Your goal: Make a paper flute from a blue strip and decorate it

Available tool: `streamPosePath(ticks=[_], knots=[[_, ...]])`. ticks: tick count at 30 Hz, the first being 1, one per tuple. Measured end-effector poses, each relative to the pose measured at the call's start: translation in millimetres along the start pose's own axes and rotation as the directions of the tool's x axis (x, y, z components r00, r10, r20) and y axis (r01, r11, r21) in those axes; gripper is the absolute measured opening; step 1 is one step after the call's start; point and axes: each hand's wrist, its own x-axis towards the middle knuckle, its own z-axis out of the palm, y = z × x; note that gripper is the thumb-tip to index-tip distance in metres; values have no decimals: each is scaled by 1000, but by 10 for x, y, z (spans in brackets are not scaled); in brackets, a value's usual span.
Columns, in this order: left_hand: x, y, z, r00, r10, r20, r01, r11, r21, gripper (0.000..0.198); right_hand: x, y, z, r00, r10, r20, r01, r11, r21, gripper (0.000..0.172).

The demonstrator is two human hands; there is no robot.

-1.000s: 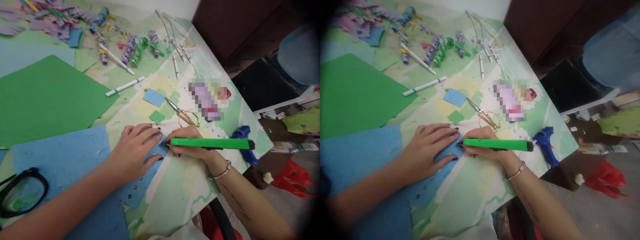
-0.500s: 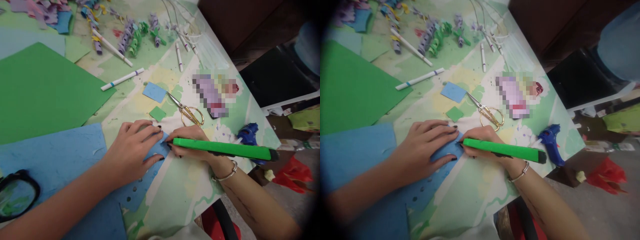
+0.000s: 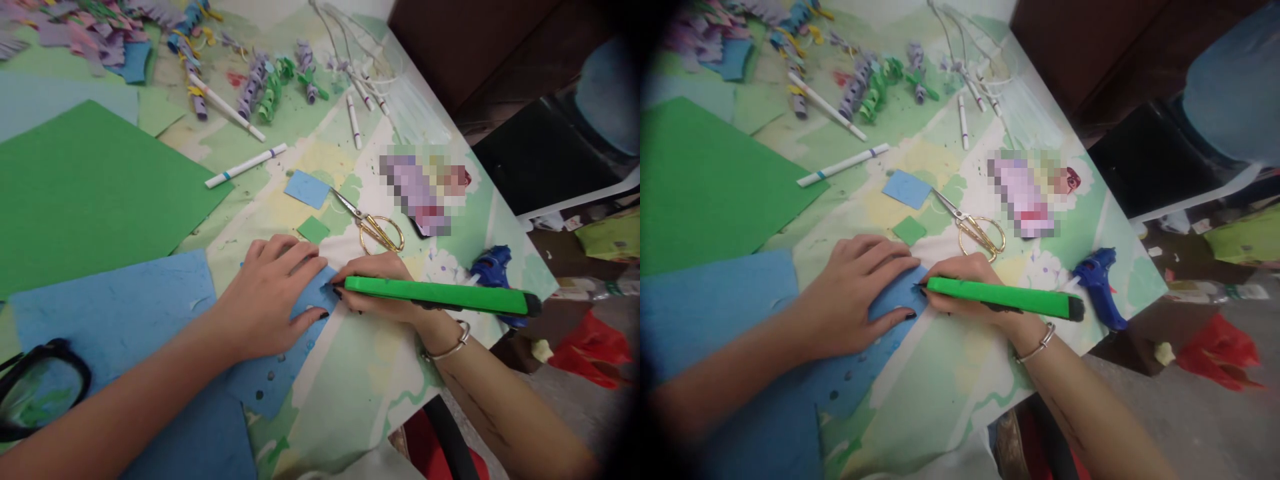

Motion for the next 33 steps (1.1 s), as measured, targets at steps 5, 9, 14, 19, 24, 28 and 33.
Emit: streamPosePath(ticks=[5,9,14,19,24,28,33], knots=[[33,-18,9,1000,26,0,-26,1000,11,46,-24,10,21,999,34,-5,-34,999,-38,8],[41,6,-19,1000,9,27,-9,1000,23,42,-39,21,56,999,16,-32,-18,997,-70,8],[44,43,-45,999,-15,39,14,999,29,38,-96,10,106,997,-43,-64,35,992,-117,7],[38,48,-41,999,-30,44,29,999,16,38,-113,6,124,993,-55,-104,42,991,-127,7],[29,34,-28,999,-15,30,14,999,39,38,-89,-2,133,991,-43,-126,27,991,-131,8],[30,32,-30,999,-15,33,14,999,37,37,-96,0,136,991,-37,-131,17,989,-149,8],[27,21,-16,1000,-13,22,12,999,35,37,-131,10,172,992,-40,-121,21,987,-160,8]])
